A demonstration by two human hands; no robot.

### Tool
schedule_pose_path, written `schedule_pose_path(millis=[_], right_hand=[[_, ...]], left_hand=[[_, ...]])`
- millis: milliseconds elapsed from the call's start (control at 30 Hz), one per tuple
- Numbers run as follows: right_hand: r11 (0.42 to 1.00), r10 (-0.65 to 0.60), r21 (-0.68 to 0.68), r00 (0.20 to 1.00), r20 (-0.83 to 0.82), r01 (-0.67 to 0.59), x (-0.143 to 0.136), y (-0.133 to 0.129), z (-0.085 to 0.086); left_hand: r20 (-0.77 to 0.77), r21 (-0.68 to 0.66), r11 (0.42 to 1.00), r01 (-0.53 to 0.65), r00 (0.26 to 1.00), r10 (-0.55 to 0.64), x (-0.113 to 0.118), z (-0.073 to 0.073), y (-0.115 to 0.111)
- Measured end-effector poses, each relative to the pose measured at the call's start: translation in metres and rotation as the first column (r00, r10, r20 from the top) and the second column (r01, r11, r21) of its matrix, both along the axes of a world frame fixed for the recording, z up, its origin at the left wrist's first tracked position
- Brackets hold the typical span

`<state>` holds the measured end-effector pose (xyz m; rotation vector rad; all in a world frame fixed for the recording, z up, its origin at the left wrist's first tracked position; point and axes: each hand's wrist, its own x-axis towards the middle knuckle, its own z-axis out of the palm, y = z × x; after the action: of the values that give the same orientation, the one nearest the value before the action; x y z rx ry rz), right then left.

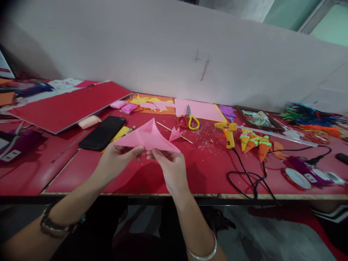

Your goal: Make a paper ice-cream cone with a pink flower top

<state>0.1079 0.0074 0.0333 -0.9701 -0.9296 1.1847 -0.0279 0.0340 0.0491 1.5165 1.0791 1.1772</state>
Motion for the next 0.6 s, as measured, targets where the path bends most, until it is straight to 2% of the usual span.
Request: schedule_pose_path(millis=[167,267,433,600], right_hand=[[0.997,-0.046,0.069,0.980,0.192,0.033,0.0022,-0.0035,0.0053],[0.997,-0.045,0.073,0.972,0.232,0.029,0.0018,-0.0049,0.0070],[0.997,-0.024,0.077,0.967,0.252,0.004,-0.0021,-0.0055,0.0064],[0.995,-0.021,0.100,0.952,0.304,-0.010,-0.0030,-0.0054,0.0037]], left_hand=[[-0.079,0.066,0.994,0.091,0.993,-0.086,-0.0027,-0.0009,0.0001],[-0.142,0.069,0.990,0.126,0.983,-0.116,-0.0044,-0.0007,0.0005],[-0.174,0.066,0.991,0.114,0.979,-0.101,-0.0060,-0.0012,0.0006],[-0.237,0.204,0.974,0.104,0.970,-0.054,-0.0048,0.0000,-0.0018]])
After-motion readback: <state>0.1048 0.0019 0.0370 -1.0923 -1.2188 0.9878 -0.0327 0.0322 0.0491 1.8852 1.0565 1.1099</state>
